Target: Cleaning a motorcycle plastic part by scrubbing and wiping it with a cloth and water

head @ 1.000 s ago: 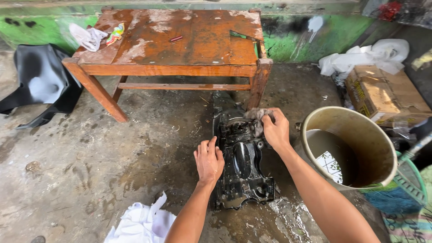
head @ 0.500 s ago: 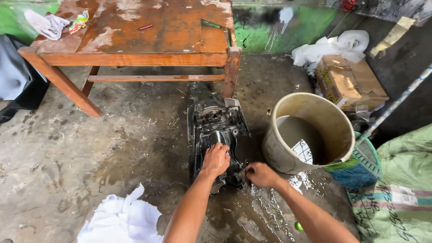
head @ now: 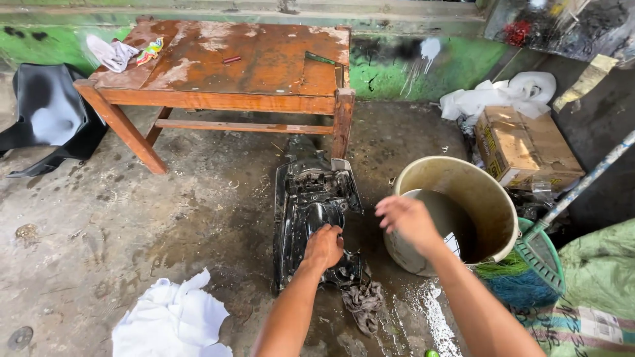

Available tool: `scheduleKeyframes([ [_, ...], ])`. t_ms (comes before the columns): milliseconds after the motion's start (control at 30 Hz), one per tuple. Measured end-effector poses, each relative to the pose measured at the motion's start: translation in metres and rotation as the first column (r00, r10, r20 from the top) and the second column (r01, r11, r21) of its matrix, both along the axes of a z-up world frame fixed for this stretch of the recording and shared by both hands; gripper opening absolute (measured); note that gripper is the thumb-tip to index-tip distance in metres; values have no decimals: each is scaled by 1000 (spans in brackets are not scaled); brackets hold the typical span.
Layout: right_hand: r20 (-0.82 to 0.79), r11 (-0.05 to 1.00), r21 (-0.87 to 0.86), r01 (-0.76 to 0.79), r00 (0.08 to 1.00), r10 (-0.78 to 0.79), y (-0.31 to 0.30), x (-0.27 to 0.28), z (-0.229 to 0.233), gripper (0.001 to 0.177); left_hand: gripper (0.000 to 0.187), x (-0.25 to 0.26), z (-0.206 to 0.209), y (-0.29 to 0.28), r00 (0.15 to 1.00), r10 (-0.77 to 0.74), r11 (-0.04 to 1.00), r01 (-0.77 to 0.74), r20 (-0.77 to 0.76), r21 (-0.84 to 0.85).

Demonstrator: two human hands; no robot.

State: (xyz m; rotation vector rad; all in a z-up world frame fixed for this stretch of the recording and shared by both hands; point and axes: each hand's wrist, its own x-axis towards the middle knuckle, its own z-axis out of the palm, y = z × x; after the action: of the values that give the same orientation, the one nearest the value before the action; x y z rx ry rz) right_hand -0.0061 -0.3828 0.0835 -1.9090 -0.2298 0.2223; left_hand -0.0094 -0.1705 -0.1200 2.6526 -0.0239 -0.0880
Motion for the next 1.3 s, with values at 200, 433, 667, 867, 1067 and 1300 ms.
scheduleKeyframes([
  [200, -354, 849, 239, 471, 857, -375, -78, 112, -95, 25, 27, 6, 21, -11, 961, 252, 964, -240, 111, -116],
  [433, -657, 760, 98, 642, 616, -435, -143, 188, -231, 22, 24, 28, 14, -21, 895, 343, 939, -318, 286, -131],
  [667, -858, 603, 68, 795, 355, -372, -166, 176, -248, 31, 22, 36, 32, 6, 809, 357, 929, -362, 466, -84],
  [867, -993, 359, 73, 931, 100, -56, -179, 160, -205, 15, 25, 30, 55, 29, 781, 392, 901, -432, 487, -33],
  [1067, -696, 740, 435, 513, 713, -84, -60, 223, -69, 23, 48, 34, 101, 70, 908, 118, 788, -332, 402, 519],
  [1300, -553, 872, 484, -70, 748, 367, 171, 152, 71, 55, 68, 57, 140, 96, 986, 155, 717, -160, 68, 678],
])
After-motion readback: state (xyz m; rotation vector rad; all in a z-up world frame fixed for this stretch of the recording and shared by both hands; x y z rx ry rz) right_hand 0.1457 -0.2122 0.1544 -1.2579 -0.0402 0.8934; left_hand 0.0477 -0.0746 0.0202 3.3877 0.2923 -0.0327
